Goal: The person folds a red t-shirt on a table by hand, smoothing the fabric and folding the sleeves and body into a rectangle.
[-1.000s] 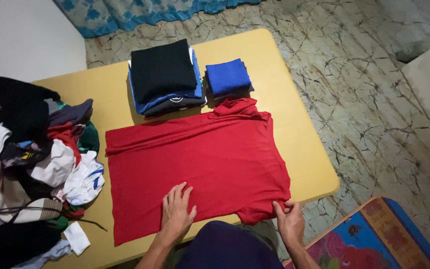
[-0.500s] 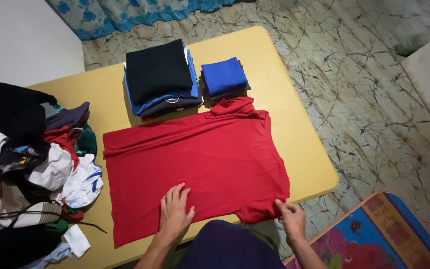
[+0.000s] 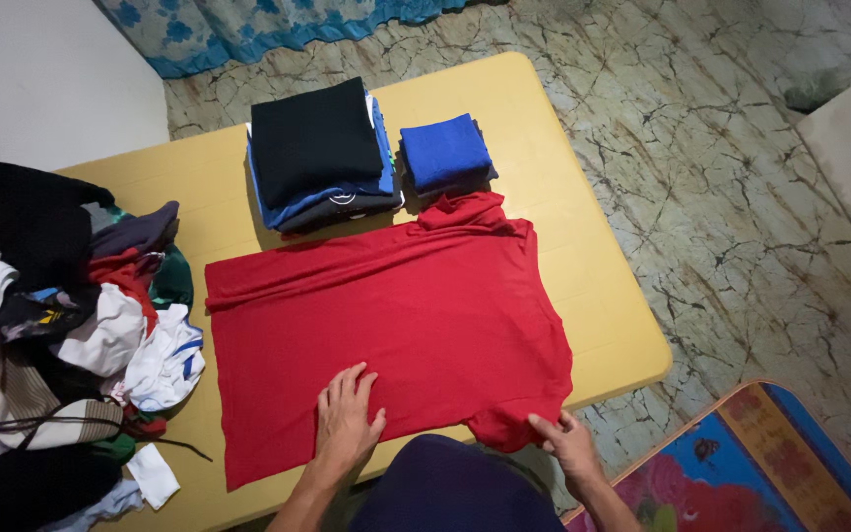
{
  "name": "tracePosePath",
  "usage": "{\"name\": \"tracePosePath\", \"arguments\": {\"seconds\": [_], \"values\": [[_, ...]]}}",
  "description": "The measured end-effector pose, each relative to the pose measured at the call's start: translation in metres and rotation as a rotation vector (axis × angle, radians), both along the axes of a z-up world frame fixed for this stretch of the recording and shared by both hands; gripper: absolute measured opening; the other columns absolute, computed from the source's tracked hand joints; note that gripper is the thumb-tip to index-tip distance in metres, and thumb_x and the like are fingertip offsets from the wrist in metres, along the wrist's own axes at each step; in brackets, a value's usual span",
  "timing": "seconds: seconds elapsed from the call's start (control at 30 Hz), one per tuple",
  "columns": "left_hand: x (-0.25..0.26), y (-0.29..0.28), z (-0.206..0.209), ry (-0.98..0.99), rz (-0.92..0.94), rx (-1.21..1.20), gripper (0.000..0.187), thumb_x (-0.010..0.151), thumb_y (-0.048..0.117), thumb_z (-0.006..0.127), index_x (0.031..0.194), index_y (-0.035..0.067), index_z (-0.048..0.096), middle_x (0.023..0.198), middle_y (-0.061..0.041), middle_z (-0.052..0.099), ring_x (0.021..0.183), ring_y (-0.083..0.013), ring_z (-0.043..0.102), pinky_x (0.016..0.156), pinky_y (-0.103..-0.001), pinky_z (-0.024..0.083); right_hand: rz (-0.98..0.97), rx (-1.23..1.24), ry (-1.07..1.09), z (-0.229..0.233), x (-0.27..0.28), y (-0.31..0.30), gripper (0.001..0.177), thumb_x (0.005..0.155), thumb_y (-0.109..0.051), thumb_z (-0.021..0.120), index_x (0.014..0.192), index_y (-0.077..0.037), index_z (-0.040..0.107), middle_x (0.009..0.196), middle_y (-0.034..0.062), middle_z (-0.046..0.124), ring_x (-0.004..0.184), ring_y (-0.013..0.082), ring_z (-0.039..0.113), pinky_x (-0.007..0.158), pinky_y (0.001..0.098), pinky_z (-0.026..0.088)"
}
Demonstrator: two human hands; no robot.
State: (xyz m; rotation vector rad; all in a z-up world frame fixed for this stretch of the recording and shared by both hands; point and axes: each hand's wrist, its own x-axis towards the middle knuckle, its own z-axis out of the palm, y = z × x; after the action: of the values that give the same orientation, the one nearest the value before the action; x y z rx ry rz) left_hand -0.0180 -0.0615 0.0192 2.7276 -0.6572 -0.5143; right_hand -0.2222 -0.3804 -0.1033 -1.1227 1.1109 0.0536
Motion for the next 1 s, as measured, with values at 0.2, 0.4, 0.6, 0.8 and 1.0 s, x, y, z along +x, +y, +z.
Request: {"name": "tracePosePath", "arguments": {"seconds": [0.2,0.4,0.6,0.8,1.0], "values": [[0.003,-0.001,0.0,0.059,0.004,0.045,0.071,0.084,0.027,0.074,0.147,0.009,0.048,0.157,-0.012,0.035,0.143,-0.0318,0.03,0.116,-0.052,0.026,0.289,-0.141,0.084,0.023,0.006,0.001,0.038,0.079,-0.027,0.083,0.108,-0.002,0.078,0.098,0.0085,0.083,0.083,0.016,0.071,0.078,0.0326,0.053],[0.004,0.0,-0.003,0.063,-0.003,0.077,0.069,0.085,0.028,0.073,0.147,0.012,0.049,0.153,-0.009,0.035,0.144,-0.0305,0.03,0.118,-0.051,0.027,0.441,-0.613,0.241,0.032,0.013,0.0,0.043,0.087,-0.036,0.079,0.101,0.004,0.073,0.087,0.0176,0.077,0.079,0.0235,0.07,0.076,0.038,0.056],[0.005,0.0,0.001,0.089,0.004,0.075,0.069,0.085,0.028,0.074,0.147,0.012,0.049,0.153,-0.009,0.034,0.144,-0.029,0.03,0.118,-0.05,0.028,0.087,-0.261,-0.212,0.034,0.028,0.006,0.035,0.09,-0.017,0.071,0.12,0.0,0.067,0.106,0.0097,0.077,0.091,0.0168,0.07,0.082,0.0346,0.054],[0.001,0.004,-0.002,0.015,-0.003,-0.02,0.066,0.084,0.025,0.074,0.144,0.01,0.051,0.151,-0.009,0.039,0.143,-0.03,0.033,0.116,-0.05,0.029,0.051,-0.22,-0.235,0.009,0.006,0.005,0.033,0.092,-0.018,0.068,0.119,-0.001,0.064,0.109,0.0087,0.077,0.096,0.015,0.071,0.086,0.0319,0.055],[0.002,0.003,-0.001,0.012,0.013,-0.021,0.068,0.083,0.026,0.074,0.145,0.011,0.051,0.15,-0.01,0.039,0.143,-0.0302,0.033,0.116,-0.05,0.029,0.205,-0.488,0.1,-0.036,-0.034,-0.007,0.034,0.094,-0.027,0.076,0.107,0.004,0.07,0.089,0.0183,0.069,0.08,0.0198,0.061,0.073,0.0352,0.051]]}}
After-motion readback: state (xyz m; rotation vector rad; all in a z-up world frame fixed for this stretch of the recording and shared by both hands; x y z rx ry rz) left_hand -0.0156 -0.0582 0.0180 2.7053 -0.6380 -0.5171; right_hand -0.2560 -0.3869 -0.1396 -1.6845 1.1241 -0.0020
